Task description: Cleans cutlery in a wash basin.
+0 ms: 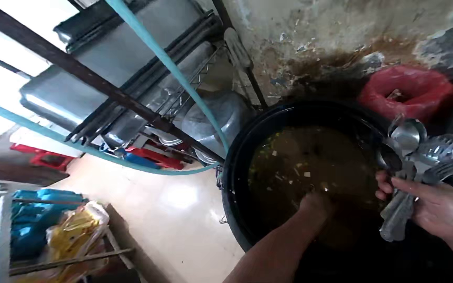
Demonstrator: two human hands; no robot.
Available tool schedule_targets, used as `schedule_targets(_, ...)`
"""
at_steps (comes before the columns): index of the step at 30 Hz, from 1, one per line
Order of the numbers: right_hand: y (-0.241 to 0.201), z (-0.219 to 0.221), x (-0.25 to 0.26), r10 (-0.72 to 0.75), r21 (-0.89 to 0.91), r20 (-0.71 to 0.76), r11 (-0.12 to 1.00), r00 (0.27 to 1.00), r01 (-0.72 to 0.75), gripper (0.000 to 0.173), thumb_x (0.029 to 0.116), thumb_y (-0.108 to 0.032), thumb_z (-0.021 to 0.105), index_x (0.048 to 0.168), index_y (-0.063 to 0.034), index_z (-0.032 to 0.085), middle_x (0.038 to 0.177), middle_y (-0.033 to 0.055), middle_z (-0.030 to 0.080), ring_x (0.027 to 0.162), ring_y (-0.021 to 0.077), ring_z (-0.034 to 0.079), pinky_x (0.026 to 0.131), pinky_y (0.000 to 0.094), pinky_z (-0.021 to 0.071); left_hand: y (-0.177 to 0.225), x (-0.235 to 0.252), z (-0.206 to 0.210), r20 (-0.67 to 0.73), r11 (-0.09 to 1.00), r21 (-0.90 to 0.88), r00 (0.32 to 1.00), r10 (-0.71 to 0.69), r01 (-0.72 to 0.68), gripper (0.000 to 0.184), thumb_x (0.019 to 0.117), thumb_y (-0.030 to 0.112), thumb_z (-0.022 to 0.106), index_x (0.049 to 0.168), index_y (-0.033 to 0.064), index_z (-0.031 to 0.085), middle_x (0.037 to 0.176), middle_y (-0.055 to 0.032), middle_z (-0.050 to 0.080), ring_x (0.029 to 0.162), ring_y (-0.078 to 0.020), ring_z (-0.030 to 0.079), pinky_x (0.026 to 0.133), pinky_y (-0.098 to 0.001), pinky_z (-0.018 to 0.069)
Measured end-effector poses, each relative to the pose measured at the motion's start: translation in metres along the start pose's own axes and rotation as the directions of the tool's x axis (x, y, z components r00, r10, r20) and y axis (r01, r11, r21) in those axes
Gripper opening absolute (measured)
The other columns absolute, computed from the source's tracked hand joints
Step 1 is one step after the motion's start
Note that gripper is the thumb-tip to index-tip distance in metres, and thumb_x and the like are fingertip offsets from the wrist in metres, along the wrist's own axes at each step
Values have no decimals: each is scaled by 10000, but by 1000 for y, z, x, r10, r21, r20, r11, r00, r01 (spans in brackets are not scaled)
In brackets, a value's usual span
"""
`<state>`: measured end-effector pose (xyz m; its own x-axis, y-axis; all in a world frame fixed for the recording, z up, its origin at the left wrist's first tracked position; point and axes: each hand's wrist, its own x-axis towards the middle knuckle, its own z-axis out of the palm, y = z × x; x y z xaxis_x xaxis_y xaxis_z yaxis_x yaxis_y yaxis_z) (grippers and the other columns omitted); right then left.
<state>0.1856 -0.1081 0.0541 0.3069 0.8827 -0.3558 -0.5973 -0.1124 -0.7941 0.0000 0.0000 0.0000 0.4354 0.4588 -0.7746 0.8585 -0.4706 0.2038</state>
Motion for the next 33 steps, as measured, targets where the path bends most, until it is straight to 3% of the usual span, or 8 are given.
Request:
schedule_targets(4, 9, -7, 0, 28, 44, -50, 999, 998, -26, 223, 818, -98, 651, 1041, -97, 667, 825, 33, 662, 677, 126, 648, 656, 283, 595, 18, -25, 17, 220, 990, 92, 972, 82, -105, 387, 1071, 247, 507, 1355, 4, 606, 1366, -246, 611, 1264, -448, 582, 1020, -668, 459)
schedule_targets(8, 4, -4, 0, 28, 42, -121, 999, 992, -24, 304, 950, -18, 475, 1214, -54, 623, 712, 26, 632, 584, 113, 625, 591, 260, 580, 10, -18, 22, 356, 991, 55, 929, 97, -124, 477, 1070, 367, 517, 1371, 7, 600, 1380, -260, 599, 1297, -450, 556, 1050, -687, 412)
schedule_targets(13, 5, -6, -1, 31, 75, -82, 997, 996, -25, 194, 956, -74, 433, 1009, -71, 620, 711, 58, 684, 628, 191, 696, 656, 369, 635, -17, -5, 5, 415, 981, -63, 889, 193, -184, 477, 1058, 403, 536, 1362, 43, 614, 1242, -254, 652, 1111, -409, 638, 951, -644, 476)
schedule_targets(19, 8, -9, -1, 1, 60, -60, 998, 998, 2, 222, 965, -140, 421, 955, -143, 643, 717, 30, 693, 651, 172, 701, 694, 376, 635, -1, -27, -86, -21, 998, 66, 1000, -15, 16, 439, 1092, 340, 473, 1258, -23, 656, 1293, -250, 640, 1218, -415, 616, 1005, -613, 491)
schedule_targets(22, 9, -10, -1, -8, 37, -50, 999, 999, 10, 206, 933, -146, 450, 924, -153, 655, 692, 27, 683, 644, 168, 697, 695, 369, 631, -41, -2, -85, -206, 975, 161, 971, -118, 153, 384, 1053, 328, 538, 1320, 80, 658, 1392, -200, 595, 1289, -417, 560, 1024, -643, 459)
schedule_targets(24, 9, -10, 0, -16, 29, -35, 999, 999, 17, 190, 915, -152, 473, 912, -159, 663, 686, 25, 682, 637, 170, 695, 693, 373, 631, -74, 8, -75, -168, 963, 217, 978, -125, 160, 405, 1038, 274, 563, 1406, 108, 606, 1477, -193, 532, 1367, -428, 486, 1106, -653, 387)
schedule_targets(28, 13, -14, 2, -25, 12, -24, 1000, 999, 25, 190, 922, -156, 473, 929, -156, 663, 696, 28, 674, 632, 177, 685, 671, 373, 625, -118, -4, -58, -20, 940, 295, 985, -172, 170, 493, 1063, 441, 454, 1234, 50, 702, 1320, -211, 648, 1279, -428, 572, 1038, -670, 438)
schedule_targets(33, 14, -14, 4, -24, -2, -35, 1000, 999, 24, 180, 915, -161, 474, 906, -144, 653, 686, 26, 661, 627, 178, 677, 673, 378, 623, -127, -38, -47, 226, 946, 290, 950, -215, 145, 618, 1057, 515, 418, 1272, -8, 667, 1354, -252, 620, 1308, -449, 551, 1057, -712, 395)
